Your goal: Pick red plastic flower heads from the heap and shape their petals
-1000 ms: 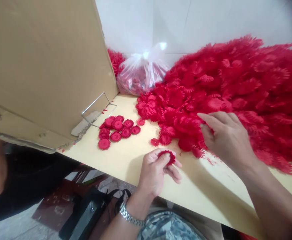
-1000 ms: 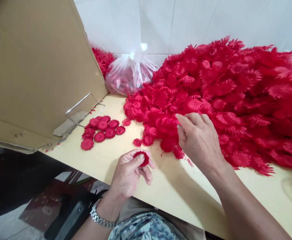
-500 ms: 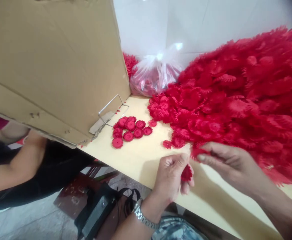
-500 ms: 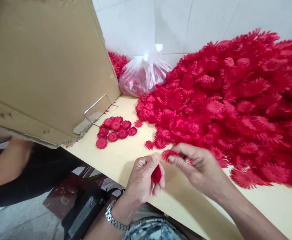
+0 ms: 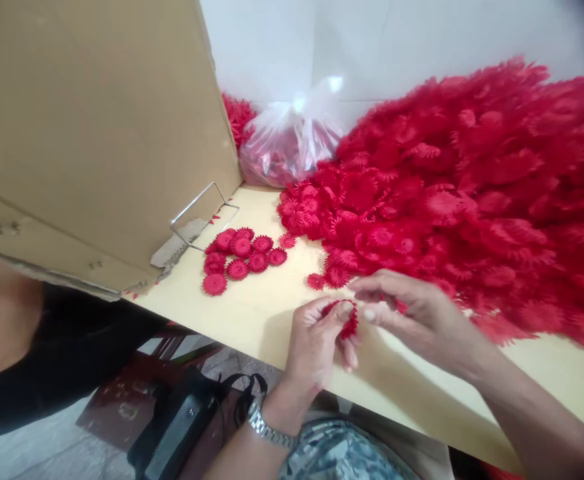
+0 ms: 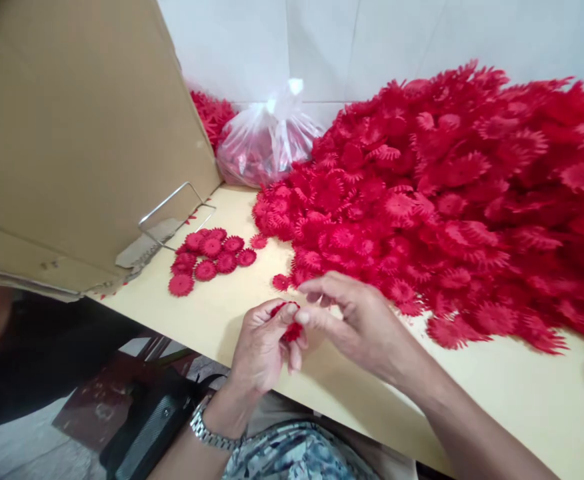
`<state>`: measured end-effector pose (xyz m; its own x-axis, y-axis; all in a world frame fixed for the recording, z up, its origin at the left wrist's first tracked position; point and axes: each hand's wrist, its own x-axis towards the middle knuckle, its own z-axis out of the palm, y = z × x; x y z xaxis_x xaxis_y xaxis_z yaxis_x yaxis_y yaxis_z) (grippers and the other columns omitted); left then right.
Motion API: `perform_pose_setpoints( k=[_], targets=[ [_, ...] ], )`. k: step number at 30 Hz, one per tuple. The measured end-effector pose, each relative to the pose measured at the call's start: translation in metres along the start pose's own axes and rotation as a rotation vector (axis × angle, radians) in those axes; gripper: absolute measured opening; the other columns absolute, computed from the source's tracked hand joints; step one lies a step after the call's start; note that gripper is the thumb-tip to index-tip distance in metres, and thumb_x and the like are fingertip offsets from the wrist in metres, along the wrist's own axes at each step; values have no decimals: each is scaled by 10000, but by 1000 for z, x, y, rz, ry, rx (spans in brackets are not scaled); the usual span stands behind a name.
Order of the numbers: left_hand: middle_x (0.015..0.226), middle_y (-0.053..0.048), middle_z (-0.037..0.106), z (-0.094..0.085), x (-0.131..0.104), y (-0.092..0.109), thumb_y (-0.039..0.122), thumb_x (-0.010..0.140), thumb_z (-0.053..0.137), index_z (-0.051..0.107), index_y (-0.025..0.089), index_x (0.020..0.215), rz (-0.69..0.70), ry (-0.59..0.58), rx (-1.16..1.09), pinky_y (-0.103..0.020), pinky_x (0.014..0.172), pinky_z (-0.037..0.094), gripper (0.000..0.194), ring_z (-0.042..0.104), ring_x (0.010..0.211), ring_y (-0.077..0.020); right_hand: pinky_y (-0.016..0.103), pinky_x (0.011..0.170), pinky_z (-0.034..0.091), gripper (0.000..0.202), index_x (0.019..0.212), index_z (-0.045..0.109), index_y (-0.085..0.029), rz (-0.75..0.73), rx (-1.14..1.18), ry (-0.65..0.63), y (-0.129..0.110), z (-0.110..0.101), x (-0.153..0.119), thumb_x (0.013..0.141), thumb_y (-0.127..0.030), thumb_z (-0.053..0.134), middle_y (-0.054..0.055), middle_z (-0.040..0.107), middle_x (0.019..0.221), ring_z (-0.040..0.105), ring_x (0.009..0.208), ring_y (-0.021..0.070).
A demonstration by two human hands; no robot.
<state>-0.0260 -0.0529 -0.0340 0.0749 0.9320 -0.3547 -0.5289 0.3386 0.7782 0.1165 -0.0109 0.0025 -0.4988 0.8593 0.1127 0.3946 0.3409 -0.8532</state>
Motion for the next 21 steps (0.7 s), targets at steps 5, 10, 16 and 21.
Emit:
perform_pose_setpoints(
  k=[5, 10, 16, 21],
  targets=[
    [369, 38, 505, 3, 0, -3, 518, 676, 682, 530, 132, 560, -18, 40, 87, -124, 224, 223, 430, 378, 222, -40, 302, 573, 514, 237, 777, 505, -185, 206, 610, -227, -1, 18, -4, 811, -393, 613, -5, 637, 604, 650, 558, 166],
    [404, 13, 549, 1, -2, -1, 546, 706, 642, 541, 124, 580, -54, -31, 37, -130, 231, 247, 452, 410, 231, -50, 273, 538, 452, 195, 721, 569, -171, 81, 238, 54, 7, 1, 3, 841, -322, 543, 12, 605, 596, 586, 557, 149],
    [667, -59, 694, 2, -3, 9, 405, 724, 663, 606, 101, 801, -74, -84, -122, -249, 447, 538, 318, 631, 463, -135, 388, 712, 467, 286, 1023, 666, -108, -90, -947, 459, 24, -35, 23, 848, -197, 457, 145, 637, 878, 590, 808, 270],
    [572, -48, 672, 1, -4, 6, 276, 714, 665, 593, 92, 756, -90, -41, -80, -203, 366, 486, 202, 581, 376, -113, 361, 739, 496, 305, 1097, 645, -113, -197, -827, 469, 22, -32, 12, 863, -205, 472, 148, 637, 977, 603, 859, 248]
  ],
)
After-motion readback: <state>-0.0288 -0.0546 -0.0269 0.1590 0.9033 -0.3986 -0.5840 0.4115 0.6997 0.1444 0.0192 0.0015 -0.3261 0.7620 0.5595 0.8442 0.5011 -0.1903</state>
